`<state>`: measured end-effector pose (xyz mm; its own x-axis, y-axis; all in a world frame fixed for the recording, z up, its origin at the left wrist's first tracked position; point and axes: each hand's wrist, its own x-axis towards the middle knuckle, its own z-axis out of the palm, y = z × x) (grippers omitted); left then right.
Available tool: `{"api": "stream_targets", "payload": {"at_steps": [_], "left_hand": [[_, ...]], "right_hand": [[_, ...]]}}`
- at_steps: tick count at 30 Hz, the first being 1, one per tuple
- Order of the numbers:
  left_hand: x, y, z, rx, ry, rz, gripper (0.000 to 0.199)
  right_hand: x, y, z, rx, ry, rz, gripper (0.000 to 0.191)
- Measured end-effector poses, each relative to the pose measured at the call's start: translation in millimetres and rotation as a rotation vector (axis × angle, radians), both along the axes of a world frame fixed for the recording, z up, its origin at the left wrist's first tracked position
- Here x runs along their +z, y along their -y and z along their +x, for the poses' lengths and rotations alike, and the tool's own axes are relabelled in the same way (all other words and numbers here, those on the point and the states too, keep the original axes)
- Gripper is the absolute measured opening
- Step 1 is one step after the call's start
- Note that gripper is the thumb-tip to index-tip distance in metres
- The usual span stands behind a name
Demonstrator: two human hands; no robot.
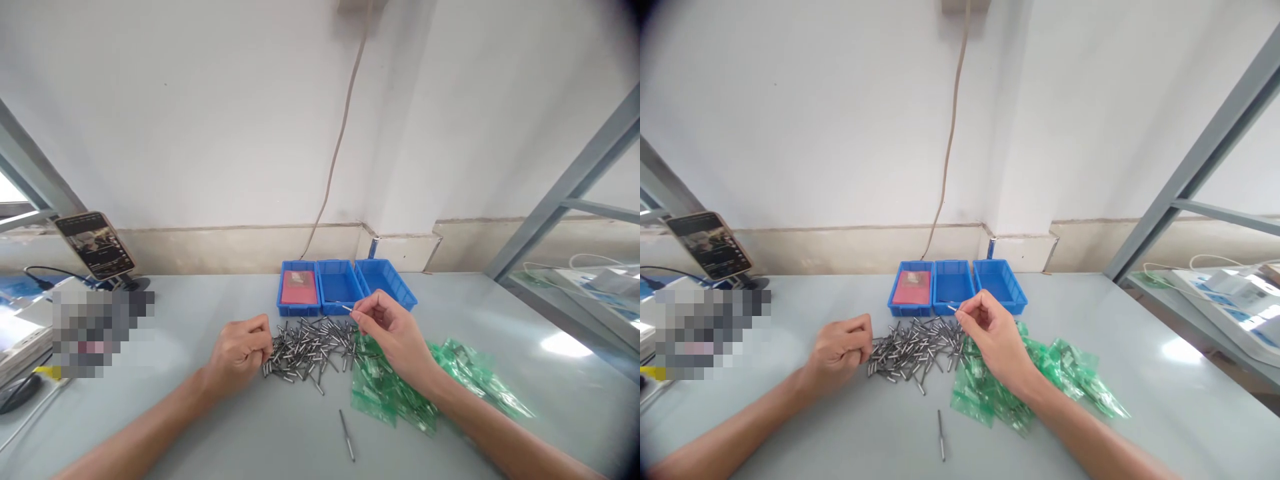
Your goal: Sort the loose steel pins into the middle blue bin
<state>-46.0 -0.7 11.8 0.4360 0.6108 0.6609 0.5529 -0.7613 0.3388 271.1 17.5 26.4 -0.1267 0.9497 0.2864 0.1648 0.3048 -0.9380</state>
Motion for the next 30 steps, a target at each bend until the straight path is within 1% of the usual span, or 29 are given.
{"api": "stream_targets", "payload": {"at_steps": [2, 5, 8, 11, 13, 17, 22, 27, 30], "left_hand": [[-1.4, -0.1, -0.2, -0.005, -0.001, -0.009, 0.032], [-2.7, -2.8, 1.2, 0.000, -0.030, 0.039, 0.035], [-1.7, -5.7, 5.4, 0.053, -0.015, 0.046, 0.040], [-1.2, -6.9, 10.0, 0.086, 0.010, 0.089, 0.040], [-2.9, -7.2, 11.6, 0.084, 0.008, 0.115, 0.041], [-7.3, -7.2, 10.5, 0.067, 0.003, 0.051, 0.042], [-4.0, -6.0, 8.8, -0.007, -0.037, 0.047, 0.041], [-2.9, -6.3, 10.3, 0.015, 0.035, 0.084, 0.040], [-5.1, -7.7, 11.3, 0.030, 0.066, 0.062, 0.042]], "right_hand": [[-0.4, -0.8, 0.2, -0.005, 0.000, 0.001, 0.029], [0.3, -1.4, 0.0, -0.007, 0.008, -0.011, 0.030], [0.9, -1.4, -0.2, -0.004, 0.025, -0.029, 0.029], [0.1, -1.9, 0.4, -0.003, 0.038, -0.024, 0.029], [-0.6, -2.6, 1.0, -0.008, 0.058, -0.017, 0.029], [-1.1, -3.6, 1.5, -0.021, 0.075, -0.014, 0.029], [0.3, -3.3, 0.6, -0.027, 0.050, -0.021, 0.028], [1.3, -3.8, 1.2, -0.024, 0.019, -0.039, 0.028], [1.2, -4.1, 1.7, -0.019, 0.013, -0.050, 0.027]]}}
